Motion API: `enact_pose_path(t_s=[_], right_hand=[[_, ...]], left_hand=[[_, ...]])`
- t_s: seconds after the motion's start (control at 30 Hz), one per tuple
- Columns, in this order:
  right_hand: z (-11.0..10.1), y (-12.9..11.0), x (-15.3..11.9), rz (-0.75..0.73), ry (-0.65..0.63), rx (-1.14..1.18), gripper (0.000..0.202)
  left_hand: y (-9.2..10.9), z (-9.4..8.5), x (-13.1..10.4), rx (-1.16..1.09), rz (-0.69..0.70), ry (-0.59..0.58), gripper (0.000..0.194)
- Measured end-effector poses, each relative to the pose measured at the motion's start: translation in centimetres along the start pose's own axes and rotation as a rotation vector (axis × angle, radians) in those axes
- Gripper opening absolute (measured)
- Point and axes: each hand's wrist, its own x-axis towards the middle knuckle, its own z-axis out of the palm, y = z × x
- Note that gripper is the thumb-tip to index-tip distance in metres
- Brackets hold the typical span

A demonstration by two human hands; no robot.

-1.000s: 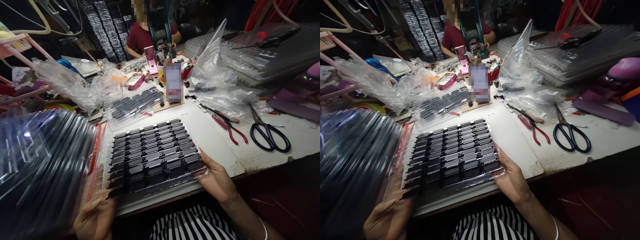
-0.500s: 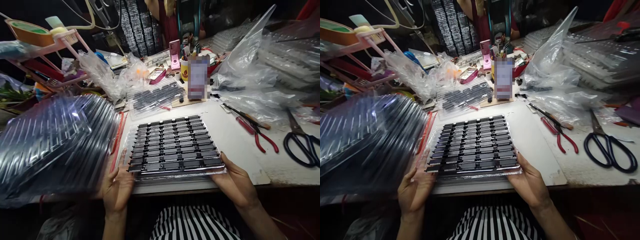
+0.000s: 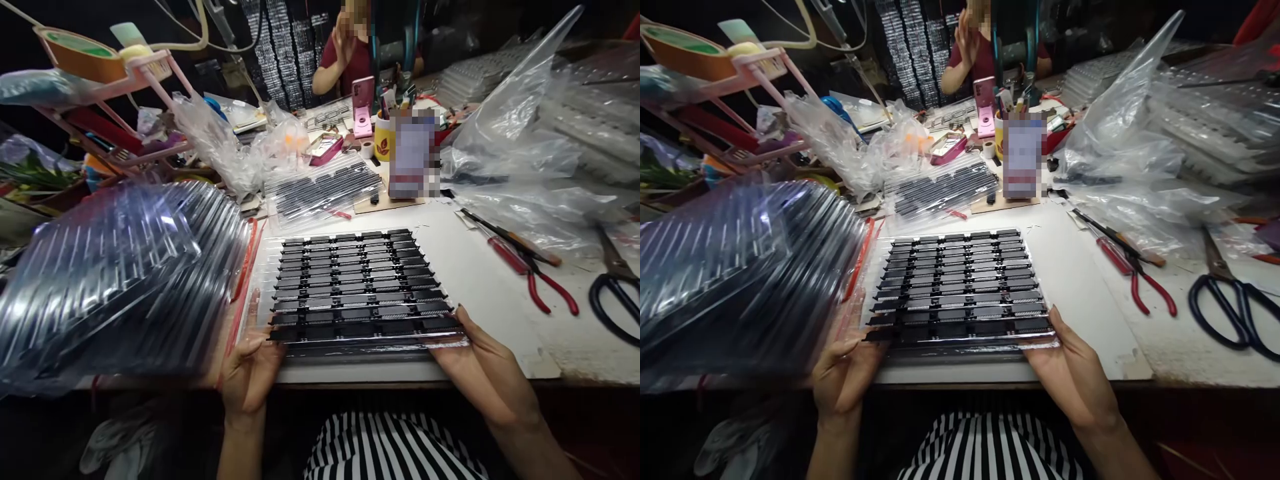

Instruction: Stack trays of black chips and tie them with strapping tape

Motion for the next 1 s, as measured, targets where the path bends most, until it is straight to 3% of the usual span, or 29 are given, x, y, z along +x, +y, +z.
enact_pose_path(t_s=[0.17,0.47,0.6,0.7,0.8,1.0], right_hand=[[0.0,0.2,-0.1,-0.025,0.079,-0.027,0.031],[-0.2,-0.1,-1.4,0.013,0.211,-0.187,0.034],[-0.3,0.0,-1.5,0.021,0.204,-0.191,0.033],[-0.1,0.3,-1.0,-0.061,0.182,-0.151,0.031],[0.0,0.6,-0.7,-0.117,0.181,-0.130,0.031],[0.0,0.9,-0.8,-0.089,0.088,-0.133,0.031]], left_hand=[[0.0,0.2,-0.1,-0.017,-0.017,-0.010,0.068],[0.3,0.6,-0.2,-0.082,-0.075,0.072,0.060],[0.4,1.6,-0.1,-0.090,-0.082,0.172,0.052],[0.3,2.2,-0.2,-0.055,-0.059,0.245,0.044],[0.3,2.4,-0.3,-0.022,-0.085,0.230,0.040],[0.2,2.2,-0.4,0.017,-0.096,0.265,0.032]])
